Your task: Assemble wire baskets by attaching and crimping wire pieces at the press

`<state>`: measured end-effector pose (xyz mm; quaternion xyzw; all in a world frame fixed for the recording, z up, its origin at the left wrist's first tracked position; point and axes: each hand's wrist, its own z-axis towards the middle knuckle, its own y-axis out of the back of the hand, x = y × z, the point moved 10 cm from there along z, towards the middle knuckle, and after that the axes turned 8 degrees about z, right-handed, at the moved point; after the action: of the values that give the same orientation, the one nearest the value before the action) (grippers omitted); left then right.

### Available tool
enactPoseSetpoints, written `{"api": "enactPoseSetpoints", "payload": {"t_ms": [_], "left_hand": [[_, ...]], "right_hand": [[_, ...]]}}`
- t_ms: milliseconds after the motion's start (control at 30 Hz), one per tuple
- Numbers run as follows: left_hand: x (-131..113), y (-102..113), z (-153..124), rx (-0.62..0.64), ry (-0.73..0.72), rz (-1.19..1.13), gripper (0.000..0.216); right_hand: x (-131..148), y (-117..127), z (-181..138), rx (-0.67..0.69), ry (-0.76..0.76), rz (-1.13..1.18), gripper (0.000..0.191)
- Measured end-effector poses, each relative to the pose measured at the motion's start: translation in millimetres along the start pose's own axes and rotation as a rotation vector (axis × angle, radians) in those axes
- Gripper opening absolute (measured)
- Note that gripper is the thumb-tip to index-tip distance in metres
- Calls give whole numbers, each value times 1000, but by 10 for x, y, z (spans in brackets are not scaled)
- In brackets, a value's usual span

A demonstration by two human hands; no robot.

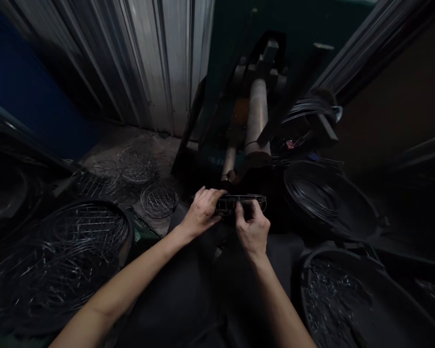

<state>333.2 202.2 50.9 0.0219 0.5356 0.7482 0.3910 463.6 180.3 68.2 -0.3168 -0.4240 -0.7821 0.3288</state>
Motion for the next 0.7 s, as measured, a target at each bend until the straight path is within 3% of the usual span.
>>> {"api": "enactPoseSetpoints", "payload": {"t_ms": [700], "left_hand": [[175,18,158,-59,-1,-4,60]], "right_hand": [[3,-113,188,-64,43,-12,23]]}}
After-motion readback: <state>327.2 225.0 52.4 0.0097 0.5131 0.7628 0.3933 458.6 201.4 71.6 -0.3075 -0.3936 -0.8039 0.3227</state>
